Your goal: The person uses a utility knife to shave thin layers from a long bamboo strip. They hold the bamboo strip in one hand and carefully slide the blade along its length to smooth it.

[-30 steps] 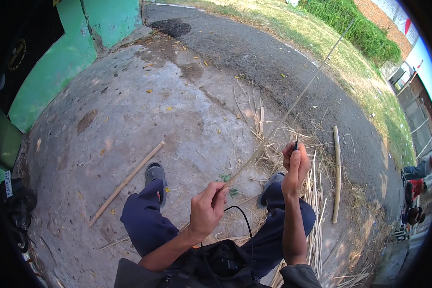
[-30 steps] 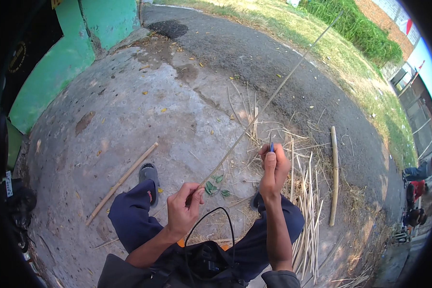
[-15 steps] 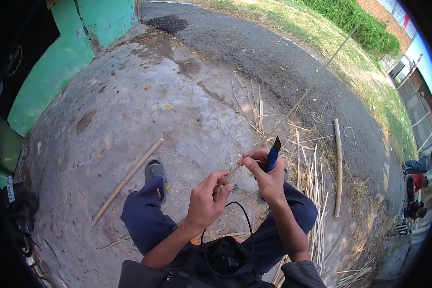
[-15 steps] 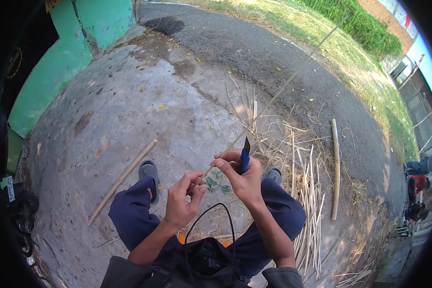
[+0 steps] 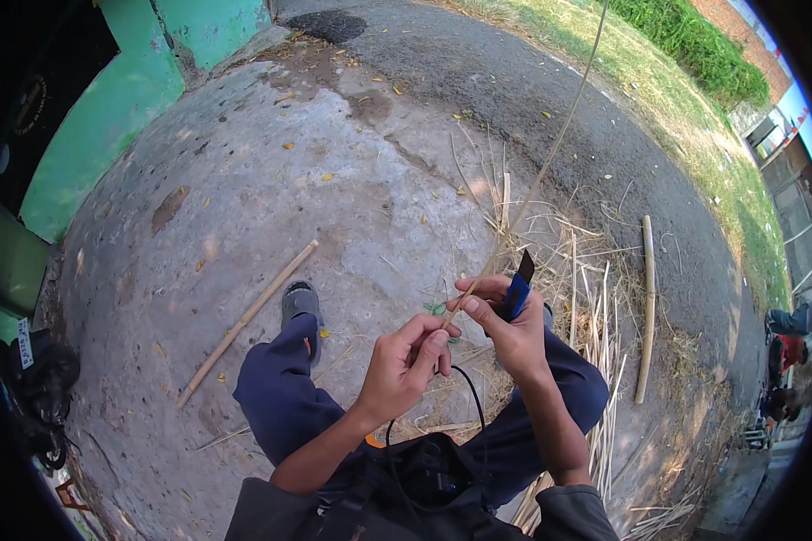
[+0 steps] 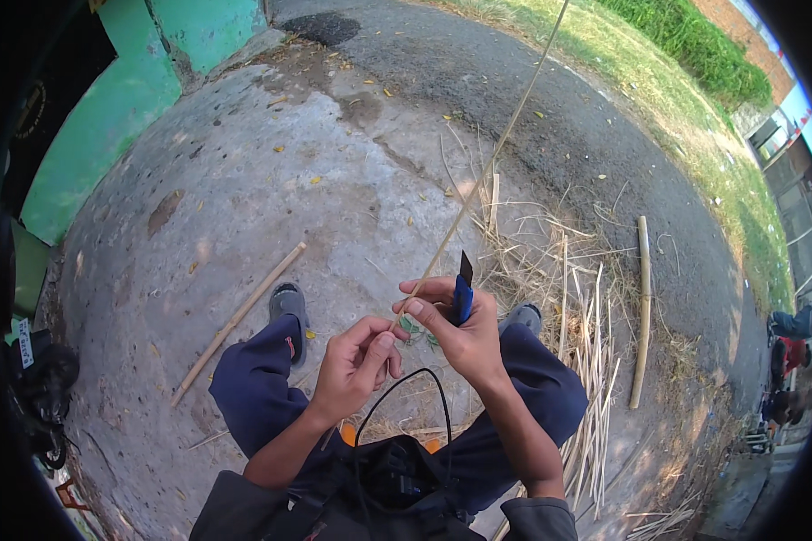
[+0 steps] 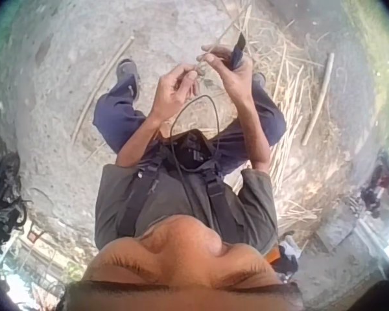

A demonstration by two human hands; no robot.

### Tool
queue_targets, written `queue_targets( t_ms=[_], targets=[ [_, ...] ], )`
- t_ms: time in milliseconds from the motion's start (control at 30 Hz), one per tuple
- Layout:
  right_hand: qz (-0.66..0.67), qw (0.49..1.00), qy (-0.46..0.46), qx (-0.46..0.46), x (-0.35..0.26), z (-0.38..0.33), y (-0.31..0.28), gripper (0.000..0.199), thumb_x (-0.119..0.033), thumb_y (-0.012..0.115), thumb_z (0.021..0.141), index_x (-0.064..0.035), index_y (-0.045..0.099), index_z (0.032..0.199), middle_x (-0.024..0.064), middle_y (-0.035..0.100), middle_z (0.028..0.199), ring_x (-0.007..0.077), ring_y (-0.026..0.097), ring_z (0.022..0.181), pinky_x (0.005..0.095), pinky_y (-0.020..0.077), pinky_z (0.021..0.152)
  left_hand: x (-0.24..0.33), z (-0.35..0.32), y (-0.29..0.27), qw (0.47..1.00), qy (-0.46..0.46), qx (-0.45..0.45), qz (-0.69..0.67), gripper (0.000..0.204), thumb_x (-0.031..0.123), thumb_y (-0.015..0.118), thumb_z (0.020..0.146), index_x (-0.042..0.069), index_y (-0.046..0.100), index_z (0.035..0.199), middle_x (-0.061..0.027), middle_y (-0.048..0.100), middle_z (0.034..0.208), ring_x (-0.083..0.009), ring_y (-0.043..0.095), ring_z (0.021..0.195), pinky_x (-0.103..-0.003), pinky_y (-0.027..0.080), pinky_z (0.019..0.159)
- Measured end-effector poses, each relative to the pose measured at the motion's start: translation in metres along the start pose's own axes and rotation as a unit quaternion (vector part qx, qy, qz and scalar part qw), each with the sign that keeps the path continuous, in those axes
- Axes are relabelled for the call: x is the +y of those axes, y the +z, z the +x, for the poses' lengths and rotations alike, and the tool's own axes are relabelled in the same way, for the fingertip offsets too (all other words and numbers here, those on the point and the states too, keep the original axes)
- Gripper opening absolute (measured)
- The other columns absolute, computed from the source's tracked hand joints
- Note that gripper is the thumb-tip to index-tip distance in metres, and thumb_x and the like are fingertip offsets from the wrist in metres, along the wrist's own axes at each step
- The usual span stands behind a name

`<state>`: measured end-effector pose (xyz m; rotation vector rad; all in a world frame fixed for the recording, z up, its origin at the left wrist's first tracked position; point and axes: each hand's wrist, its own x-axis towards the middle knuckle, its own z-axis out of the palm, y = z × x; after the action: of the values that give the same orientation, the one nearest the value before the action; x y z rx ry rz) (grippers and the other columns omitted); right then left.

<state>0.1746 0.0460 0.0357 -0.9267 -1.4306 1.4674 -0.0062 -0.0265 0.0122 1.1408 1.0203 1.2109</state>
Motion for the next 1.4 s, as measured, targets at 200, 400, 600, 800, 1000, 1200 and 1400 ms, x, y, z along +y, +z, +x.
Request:
queue_targets(
  t_ms=[200, 400, 600, 800, 1000, 1200, 1400],
  targets=[
    [-0.145, 0.989, 0.001, 0.011, -0.007, -0.002, -0.001, 0.029, -0.016, 0.075, 0.1, 0.0006, 0.071, 0.123, 0.0125, 0.077, 0.098, 0.0161, 0.073, 0.082, 0.0319, 0.0547, 0.074, 0.007, -0.002, -0.005, 0.998, -0.023, 0.024, -0.045, 0.021, 0.023, 0.056, 0.115, 0.004, 0.066, 0.117, 0.0011, 0.057, 0.07, -0.0008, 0.043, 0.055, -0.02, 0.032, 0.05],
    [-0.389, 0.897, -0.207, -0.027, 0.007, -0.004, 0.006, 0.033, -0.037, 0.072, 0.101, -0.0058, 0.068, 0.111, 0.0111, 0.07, 0.082, 0.0309, 0.068, 0.066, 0.039, 0.0511, 0.062, 0.003, -0.001, -0.005, 0.997, -0.006, 0.032, -0.07, 0.019, 0.021, 0.055, 0.116, 0.004, 0.062, 0.108, 0.0014, 0.056, 0.071, -0.0009, 0.043, 0.058, -0.021, 0.031, 0.05],
    [-0.418, 0.886, -0.199, -0.038, 0.004, -0.004, 0.01, 0.033, -0.039, 0.075, 0.097, -0.0068, 0.068, 0.103, 0.0096, 0.068, 0.079, 0.0304, 0.068, 0.066, 0.0396, 0.0511, 0.061, 0.005, -0.004, -0.008, 0.997, -0.003, 0.051, -0.055, 0.019, 0.015, 0.056, 0.114, 0.003, 0.058, 0.1, 0.0017, 0.054, 0.07, -0.0017, 0.044, 0.062, -0.023, 0.033, 0.054],
    [-0.445, 0.868, -0.212, -0.058, 0.001, -0.003, 0.005, 0.03, -0.035, 0.079, 0.094, -0.0061, 0.07, 0.1, 0.0087, 0.07, 0.079, 0.0277, 0.07, 0.067, 0.0373, 0.0526, 0.063, 0.002, -0.003, -0.01, 0.997, 0.025, 0.065, 0.025, 0.019, 0.011, 0.059, 0.111, 0.001, 0.059, 0.096, 0.0024, 0.051, 0.066, -0.0025, 0.043, 0.062, -0.025, 0.033, 0.055],
    [-0.45, 0.869, -0.203, -0.043, 0.0, -0.004, 0.004, 0.028, -0.033, 0.08, 0.093, -0.0067, 0.071, 0.098, 0.0073, 0.071, 0.079, 0.0264, 0.072, 0.067, 0.036, 0.0529, 0.062, 0.013, -0.002, -0.004, 0.986, 0.067, 0.095, 0.118, 0.027, 0.011, 0.058, 0.111, 0.001, 0.055, 0.086, -0.0001, 0.052, 0.063, -0.0039, 0.044, 0.059, -0.026, 0.033, 0.053],
    [-0.456, 0.861, -0.226, -0.014, 0.003, -0.003, 0.006, 0.031, -0.038, 0.079, 0.095, -0.0087, 0.07, 0.099, 0.0062, 0.069, 0.078, 0.0275, 0.07, 0.064, 0.0374, 0.0513, 0.058, 0.013, -0.004, -0.004, 0.979, 0.076, 0.109, 0.152, 0.018, 0.007, 0.061, 0.108, -0.001, 0.063, 0.093, -0.0025, 0.053, 0.063, -0.0053, 0.047, 0.058, -0.028, 0.036, 0.052],
    [-0.453, 0.858, -0.239, 0.028, 0.001, -0.002, 0.003, 0.03, -0.039, 0.078, 0.096, -0.0102, 0.07, 0.099, 0.006, 0.068, 0.077, 0.0291, 0.068, 0.061, 0.0388, 0.0496, 0.055, 0.017, -0.003, 0.002, 0.978, 0.092, 0.109, 0.154, 0.014, 0.008, 0.061, 0.109, -0.002, 0.07, 0.103, -0.002, 0.053, 0.063, -0.0052, 0.046, 0.057, -0.027, 0.036, 0.052]
  ],
)
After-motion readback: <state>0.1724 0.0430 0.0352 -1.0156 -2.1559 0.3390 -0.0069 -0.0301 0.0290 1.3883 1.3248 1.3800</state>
